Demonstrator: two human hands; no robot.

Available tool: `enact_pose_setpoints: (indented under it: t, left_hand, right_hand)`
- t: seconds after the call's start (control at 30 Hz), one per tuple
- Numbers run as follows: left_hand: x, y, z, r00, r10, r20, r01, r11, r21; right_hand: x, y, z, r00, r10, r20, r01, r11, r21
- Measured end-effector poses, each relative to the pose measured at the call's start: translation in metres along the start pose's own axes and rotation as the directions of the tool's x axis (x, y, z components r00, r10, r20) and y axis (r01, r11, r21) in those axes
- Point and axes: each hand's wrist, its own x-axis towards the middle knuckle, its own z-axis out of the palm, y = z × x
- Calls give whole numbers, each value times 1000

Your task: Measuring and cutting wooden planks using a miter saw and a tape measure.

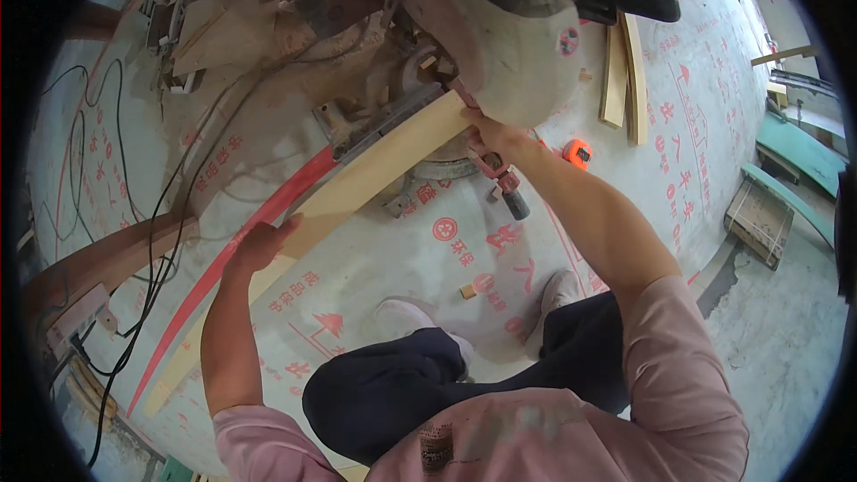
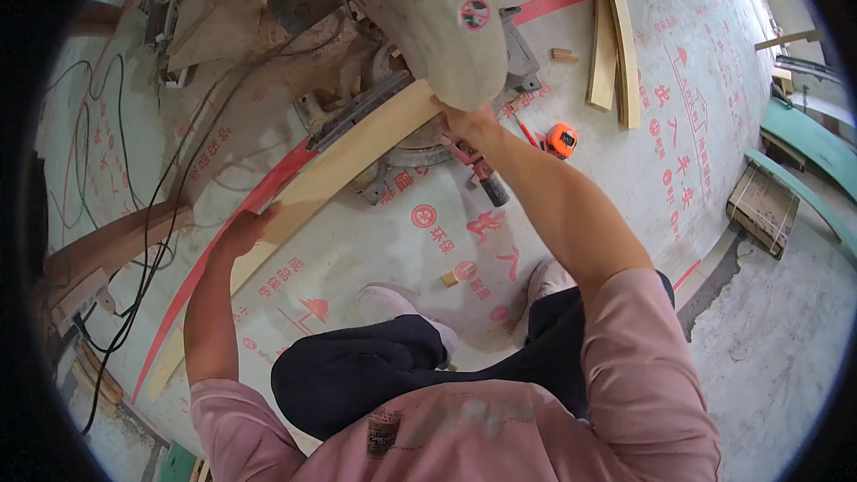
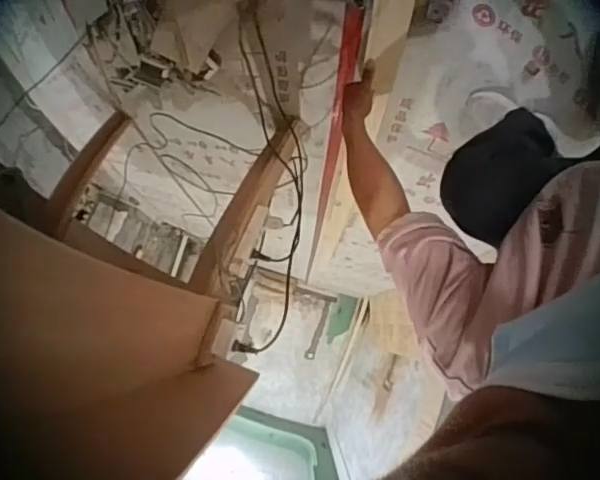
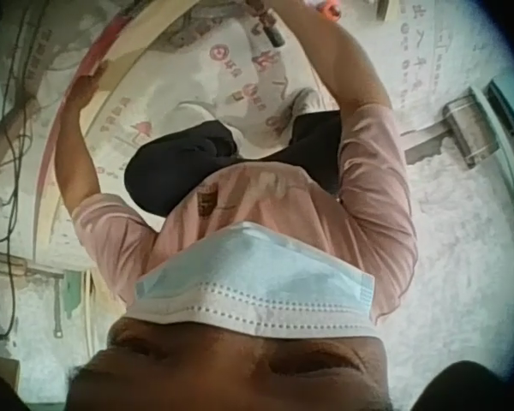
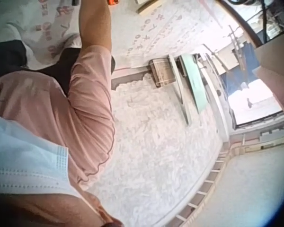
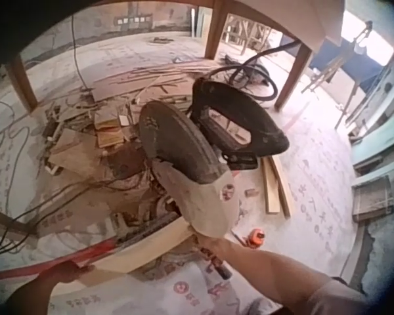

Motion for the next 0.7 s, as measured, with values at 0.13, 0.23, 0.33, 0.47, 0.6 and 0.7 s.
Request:
enact_pose_setpoints:
  t: [0.13,0.23,0.33,0.47,0.6,0.7]
  left_hand:
    - [6,11,-10,999,-14,-38,13,999,-33]
    - [10,8,-9,996,25,-86,-31,997,-70]
    - [18,2,-2,994,55,-93,-66,991,-116]
    - [19,9,1,997,31,-77,-40,992,-116]
    - [19,1,1,993,9,-117,-30,985,-173]
    - [22,1,0,998,-37,-52,30,992,-122]
  right_hand:
    - [7,6,-7,1000,-8,4,8,1000,5]
    - [0,4,5,994,45,-103,-45,999,-1]
    - [0,4,8,991,-24,-128,31,998,51]
    - [10,-2,-4,999,-8,-54,9,1000,11]
    - [-3,-10,-6,987,-128,100,114,984,139]
    - [1,-4,-14,983,-164,83,154,982,113]
